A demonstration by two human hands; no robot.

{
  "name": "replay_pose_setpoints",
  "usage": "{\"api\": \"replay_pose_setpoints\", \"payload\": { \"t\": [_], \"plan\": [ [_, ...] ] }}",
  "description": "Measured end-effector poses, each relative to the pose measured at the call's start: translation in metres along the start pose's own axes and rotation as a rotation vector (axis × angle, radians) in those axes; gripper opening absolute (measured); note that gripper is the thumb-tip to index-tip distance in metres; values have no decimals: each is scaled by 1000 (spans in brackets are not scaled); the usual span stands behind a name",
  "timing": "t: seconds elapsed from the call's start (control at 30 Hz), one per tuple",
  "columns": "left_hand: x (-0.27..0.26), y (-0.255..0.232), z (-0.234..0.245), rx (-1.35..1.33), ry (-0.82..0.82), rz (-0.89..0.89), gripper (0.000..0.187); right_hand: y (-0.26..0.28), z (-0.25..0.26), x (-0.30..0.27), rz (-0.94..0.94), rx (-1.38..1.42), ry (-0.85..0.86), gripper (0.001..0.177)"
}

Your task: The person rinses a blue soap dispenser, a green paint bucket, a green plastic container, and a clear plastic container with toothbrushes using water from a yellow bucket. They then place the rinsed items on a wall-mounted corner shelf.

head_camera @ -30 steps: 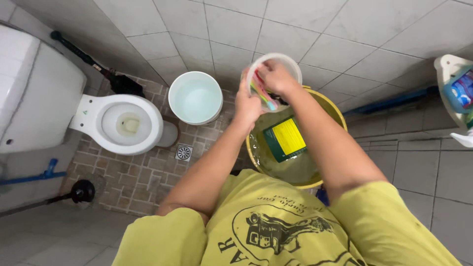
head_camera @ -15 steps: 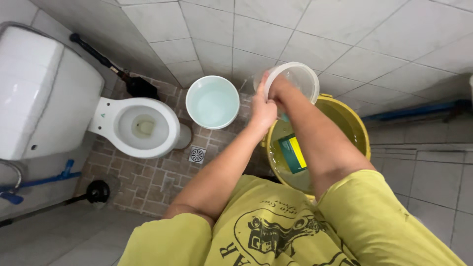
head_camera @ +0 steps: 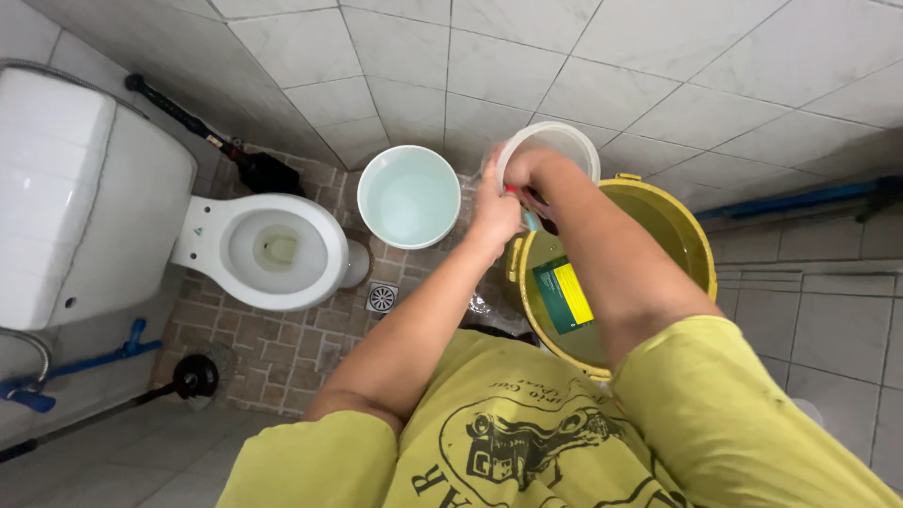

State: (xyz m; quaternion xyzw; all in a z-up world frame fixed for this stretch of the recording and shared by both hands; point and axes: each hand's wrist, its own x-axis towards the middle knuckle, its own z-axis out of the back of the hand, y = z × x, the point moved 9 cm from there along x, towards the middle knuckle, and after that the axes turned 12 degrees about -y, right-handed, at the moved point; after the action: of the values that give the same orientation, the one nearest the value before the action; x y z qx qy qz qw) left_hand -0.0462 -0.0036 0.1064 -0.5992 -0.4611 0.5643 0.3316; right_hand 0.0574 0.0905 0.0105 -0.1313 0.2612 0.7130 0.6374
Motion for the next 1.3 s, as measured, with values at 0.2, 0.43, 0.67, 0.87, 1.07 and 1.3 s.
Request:
{"api": "replay_pose_setpoints", "payload": {
  "t": [0.2,0.43,0.67,0.87,1.07,1.3],
  "plan": [
    [-8,-1,-1,26,-8,63,90,0,-6,0,-6,-3,-32,46],
    [7,1,-4,212,-9,-356,86,6,5,-9,14,89,-73,45],
    [43,7,19,163,123,226,40,-1,116,-91,22,449,-254,35],
    [48,-49,19,227,321,249,39,-50,145,-184,-240,766,-771,75],
    [65,-107,4,859,93,-398,80,-12,50,-154,-358,1829,-251,52],
    [69,-38,-51,1284,203,-357,66,7,51,-164,-378,1660,-472,50]
  ]
}}
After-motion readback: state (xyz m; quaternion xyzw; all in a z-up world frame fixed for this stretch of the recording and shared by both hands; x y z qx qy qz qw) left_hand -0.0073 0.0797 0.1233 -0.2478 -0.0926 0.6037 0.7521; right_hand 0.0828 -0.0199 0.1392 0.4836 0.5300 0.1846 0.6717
